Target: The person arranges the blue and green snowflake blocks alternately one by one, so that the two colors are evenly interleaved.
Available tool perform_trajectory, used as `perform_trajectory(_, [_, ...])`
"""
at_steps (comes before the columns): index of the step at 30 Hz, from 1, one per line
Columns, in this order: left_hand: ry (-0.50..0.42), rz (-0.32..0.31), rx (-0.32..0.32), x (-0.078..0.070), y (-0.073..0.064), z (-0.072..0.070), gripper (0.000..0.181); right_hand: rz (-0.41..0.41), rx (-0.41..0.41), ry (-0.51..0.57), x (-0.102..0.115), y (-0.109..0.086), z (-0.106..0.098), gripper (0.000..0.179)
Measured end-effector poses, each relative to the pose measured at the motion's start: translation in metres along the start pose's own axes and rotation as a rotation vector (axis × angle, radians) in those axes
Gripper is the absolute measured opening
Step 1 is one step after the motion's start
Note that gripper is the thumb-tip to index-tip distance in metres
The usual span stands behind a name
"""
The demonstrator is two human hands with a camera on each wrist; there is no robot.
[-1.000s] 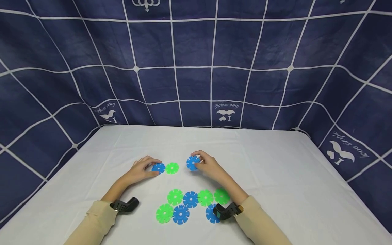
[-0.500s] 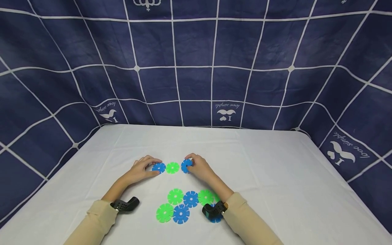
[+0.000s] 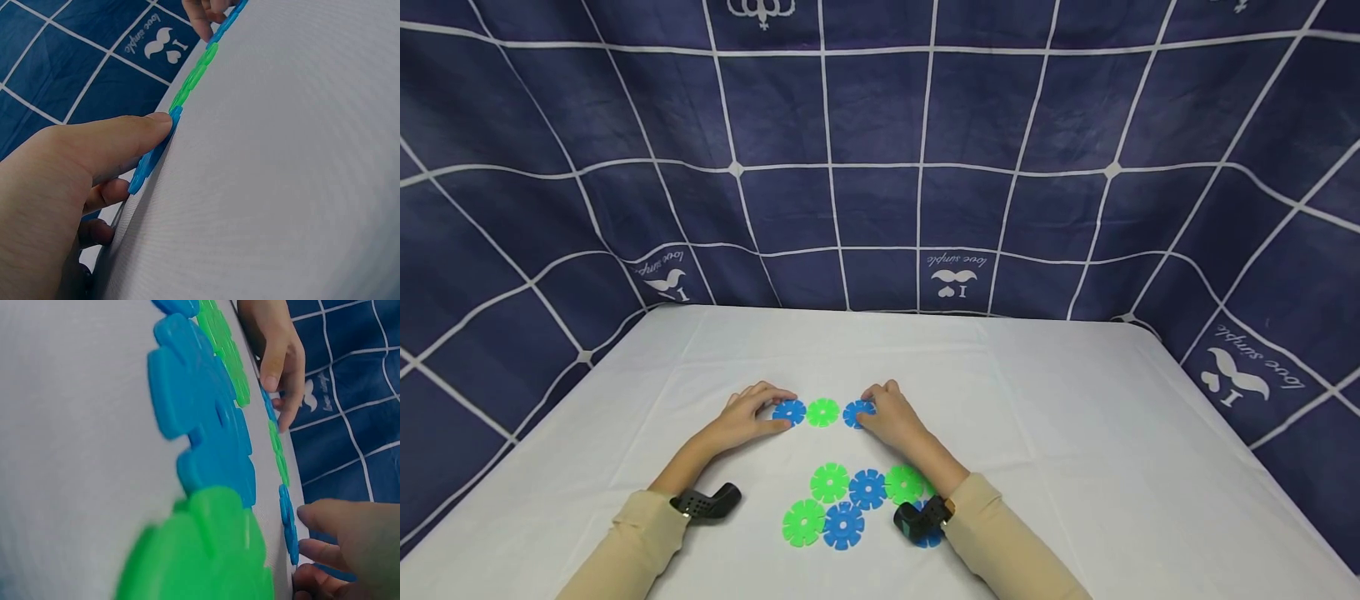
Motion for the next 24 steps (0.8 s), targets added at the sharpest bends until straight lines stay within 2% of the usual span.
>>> perform_trajectory(6, [0.002, -0.001, -0.005, 0.0005, 0.0002, 0.0004, 0.042, -0.089, 0.049, -0.053, 0.0038, -0.0036, -0.0004, 0.045])
perform_trajectory(10, [0.004, -0.001, -0.004, 0.0007, 0.0006, 0.0013, 0.042, -0.113, 0.056, -0.076, 0.004, -0.004, 0.0004, 0.047])
perform_trajectory(24, [0.002, -0.004, -0.006, 0.0008, 0.0002, 0.0009, 0.041, -0.089, 0.008, -0.116, 0.0054, 0.0001, 0.0032, 0.046])
Point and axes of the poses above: each hand's wrist, its own y-axis towards the middle knuckle, its own z-axis out of the palm, x = y × z, the point moved 5 cm from there along y, towards the middle knuckle, and after that the axes turned 10 degrees about -y, right-handed, at the moved point
